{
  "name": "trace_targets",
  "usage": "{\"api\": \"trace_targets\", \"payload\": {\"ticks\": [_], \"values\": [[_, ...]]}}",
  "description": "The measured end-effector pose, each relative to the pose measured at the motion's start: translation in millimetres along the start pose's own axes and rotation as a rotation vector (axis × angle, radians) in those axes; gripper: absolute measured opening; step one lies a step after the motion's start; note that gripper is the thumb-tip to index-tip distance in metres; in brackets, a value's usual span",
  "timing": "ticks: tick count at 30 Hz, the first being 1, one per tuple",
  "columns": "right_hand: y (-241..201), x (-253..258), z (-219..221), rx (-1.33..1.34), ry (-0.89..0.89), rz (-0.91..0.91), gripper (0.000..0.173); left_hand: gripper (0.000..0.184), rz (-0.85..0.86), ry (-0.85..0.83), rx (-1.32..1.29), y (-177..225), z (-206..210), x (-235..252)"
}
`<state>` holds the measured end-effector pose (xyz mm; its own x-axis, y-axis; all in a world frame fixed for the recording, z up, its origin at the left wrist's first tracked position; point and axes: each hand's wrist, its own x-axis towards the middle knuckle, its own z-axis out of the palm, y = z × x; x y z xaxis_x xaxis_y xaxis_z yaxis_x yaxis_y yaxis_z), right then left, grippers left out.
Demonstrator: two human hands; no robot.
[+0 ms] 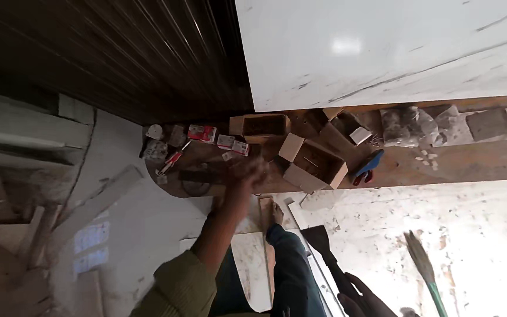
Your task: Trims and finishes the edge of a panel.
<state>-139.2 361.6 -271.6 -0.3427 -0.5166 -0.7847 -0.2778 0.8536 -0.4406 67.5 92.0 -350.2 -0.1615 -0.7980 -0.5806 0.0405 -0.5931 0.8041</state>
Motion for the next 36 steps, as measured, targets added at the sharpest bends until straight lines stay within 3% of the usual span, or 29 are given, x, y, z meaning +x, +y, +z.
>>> {"api": "trace_targets", "payload": {"ticks": [3,5,7,13,18,23,30,36], "values": [[-15,-7,5,-0.154,-0.061,-0.158,0.051,0.031,-0.285,-0.287,0.253,-24,-6,-41],[-25,-12,14,-0.184,-0.09,-0.208,0.048,0.031,-0.42,-0.332,0.289,-28,-5,-57],[-32,-17,24,-0.159,-0.108,-0.235,0.046,0.025,-0.496,-0.273,0.264,-30,-9,-65],[-37,-26,46,-0.056,-0.187,-0.268,0.044,0.016,-0.486,-0.227,0.287,-24,-40,-64],[-48,-26,62,-0.021,-0.187,-0.226,0.048,0.006,-0.502,-0.254,0.135,-9,-55,-59],[-67,-24,70,-0.073,-0.276,-0.145,0.052,0.01,-0.489,-0.293,0.148,7,-65,-56],[-83,-23,92,0.035,-0.068,-0.216,0.042,0.007,-0.472,-0.264,0.063,21,-85,-47],[-93,-28,103,0.085,0.019,-0.137,0.041,0.006,-0.415,-0.275,0.279,27,-94,-38]]}}
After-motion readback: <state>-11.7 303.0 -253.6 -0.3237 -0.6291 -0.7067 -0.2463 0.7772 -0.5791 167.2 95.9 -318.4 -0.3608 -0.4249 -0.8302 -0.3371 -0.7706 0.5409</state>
